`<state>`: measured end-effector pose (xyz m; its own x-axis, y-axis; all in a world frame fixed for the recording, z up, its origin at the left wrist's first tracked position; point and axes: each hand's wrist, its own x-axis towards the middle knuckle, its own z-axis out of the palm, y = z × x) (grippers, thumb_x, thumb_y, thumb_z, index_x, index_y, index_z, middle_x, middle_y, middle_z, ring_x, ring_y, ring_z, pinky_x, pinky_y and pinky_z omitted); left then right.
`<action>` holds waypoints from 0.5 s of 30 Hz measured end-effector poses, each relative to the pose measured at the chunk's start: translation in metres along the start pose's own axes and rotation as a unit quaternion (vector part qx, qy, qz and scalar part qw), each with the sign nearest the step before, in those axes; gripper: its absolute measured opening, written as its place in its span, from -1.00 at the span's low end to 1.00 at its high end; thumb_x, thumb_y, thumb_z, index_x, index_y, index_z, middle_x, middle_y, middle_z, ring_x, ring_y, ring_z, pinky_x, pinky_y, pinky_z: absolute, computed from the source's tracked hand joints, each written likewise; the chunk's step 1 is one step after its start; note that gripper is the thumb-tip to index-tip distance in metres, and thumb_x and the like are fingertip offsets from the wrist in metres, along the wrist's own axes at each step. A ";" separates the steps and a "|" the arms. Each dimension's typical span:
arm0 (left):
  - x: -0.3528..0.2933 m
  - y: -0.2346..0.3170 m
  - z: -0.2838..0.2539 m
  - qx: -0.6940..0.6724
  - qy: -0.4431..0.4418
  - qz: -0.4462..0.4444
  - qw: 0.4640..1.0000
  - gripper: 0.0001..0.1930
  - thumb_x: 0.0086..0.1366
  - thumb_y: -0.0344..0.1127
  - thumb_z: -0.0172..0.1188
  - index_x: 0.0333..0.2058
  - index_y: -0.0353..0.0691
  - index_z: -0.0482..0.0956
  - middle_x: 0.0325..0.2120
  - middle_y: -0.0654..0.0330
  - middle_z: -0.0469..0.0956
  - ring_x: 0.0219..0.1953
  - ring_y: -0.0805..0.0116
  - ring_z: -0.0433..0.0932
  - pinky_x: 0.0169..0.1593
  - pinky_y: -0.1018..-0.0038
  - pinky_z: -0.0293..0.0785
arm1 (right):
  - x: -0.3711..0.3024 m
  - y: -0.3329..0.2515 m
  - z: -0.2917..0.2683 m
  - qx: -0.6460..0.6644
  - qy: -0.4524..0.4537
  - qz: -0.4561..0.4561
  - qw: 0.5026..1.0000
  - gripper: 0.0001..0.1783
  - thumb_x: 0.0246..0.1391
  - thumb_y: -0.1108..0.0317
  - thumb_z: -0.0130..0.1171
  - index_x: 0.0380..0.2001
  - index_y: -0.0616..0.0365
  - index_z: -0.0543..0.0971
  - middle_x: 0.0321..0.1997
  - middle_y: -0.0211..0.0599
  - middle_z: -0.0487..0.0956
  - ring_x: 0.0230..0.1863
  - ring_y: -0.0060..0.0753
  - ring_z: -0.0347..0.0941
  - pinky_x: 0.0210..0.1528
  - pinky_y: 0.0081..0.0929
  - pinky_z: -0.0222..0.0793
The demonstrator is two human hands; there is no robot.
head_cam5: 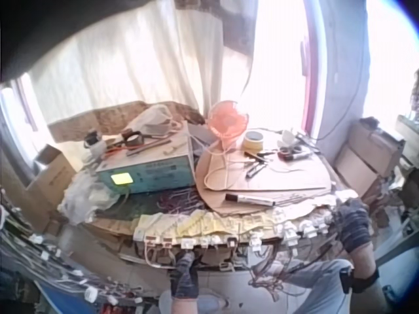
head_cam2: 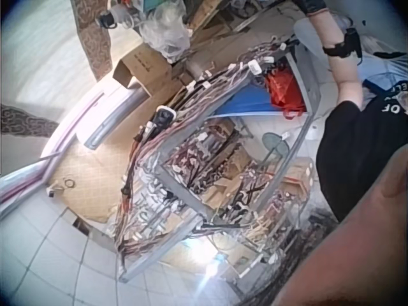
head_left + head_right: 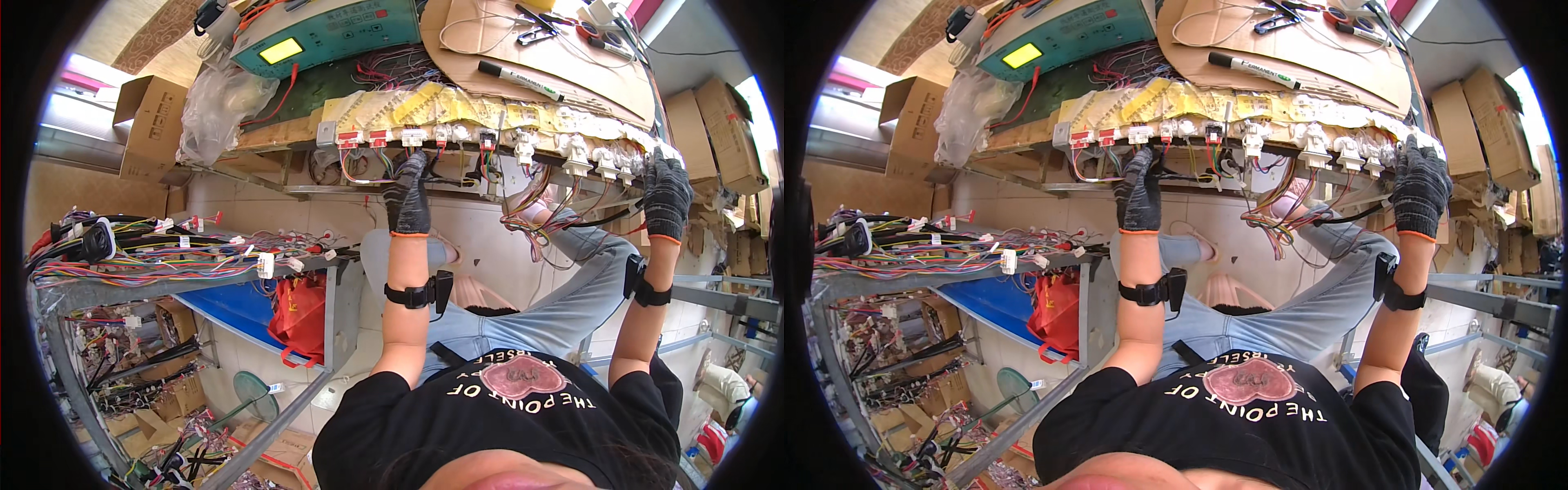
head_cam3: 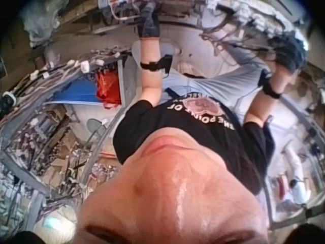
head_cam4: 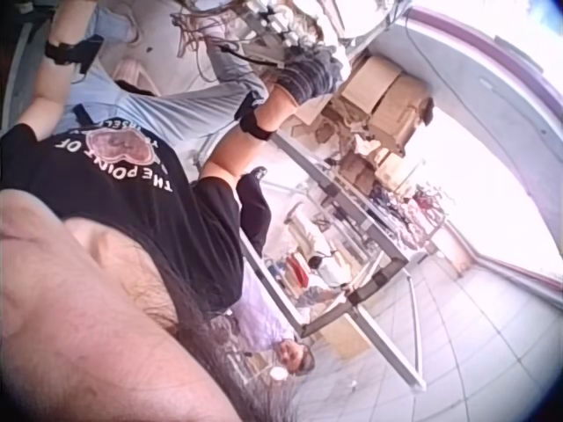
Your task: Assembling a complex wire harness by connecting wires to a jig board in a factory setting.
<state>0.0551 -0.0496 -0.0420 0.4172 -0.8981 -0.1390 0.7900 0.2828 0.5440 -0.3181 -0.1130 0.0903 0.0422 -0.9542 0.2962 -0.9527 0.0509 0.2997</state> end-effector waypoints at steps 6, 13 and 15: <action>0.002 -0.002 0.001 0.002 0.007 0.014 1.000 -0.84 0.14 -0.39 0.09 -0.28 -0.23 0.53 -0.34 0.15 0.58 -0.25 0.34 0.53 -0.12 0.41 0.42 | 0.001 0.001 0.002 -0.002 -0.013 -0.002 1.000 -0.61 0.10 0.19 -0.02 -0.01 0.08 0.44 0.00 -0.11 0.44 0.03 -0.07 0.34 0.05 -0.22 0.27; 0.004 -0.006 0.002 0.001 0.007 0.026 1.000 -0.84 0.14 -0.38 0.09 -0.28 -0.23 0.53 -0.35 0.16 0.58 -0.26 0.34 0.53 -0.12 0.42 0.42 | 0.000 -0.002 -0.003 0.000 -0.018 0.012 1.000 -0.61 0.10 0.19 -0.02 -0.01 0.06 0.44 0.00 -0.11 0.44 0.04 -0.07 0.33 0.05 -0.21 0.27; 0.003 -0.007 0.002 0.002 0.012 0.029 1.000 -0.83 0.14 -0.38 0.09 -0.28 -0.23 0.53 -0.35 0.16 0.58 -0.26 0.34 0.53 -0.12 0.42 0.43 | 0.000 0.000 -0.001 -0.005 -0.017 0.012 1.000 -0.61 0.10 0.19 -0.02 -0.01 0.06 0.44 0.00 -0.11 0.44 0.04 -0.07 0.33 0.05 -0.21 0.27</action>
<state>0.0496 -0.0547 -0.0449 0.4729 -0.8718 -0.1275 0.7626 0.3326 0.5548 -0.3173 -0.1131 0.0913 0.0093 -0.9623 0.2719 -0.9504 0.0760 0.3016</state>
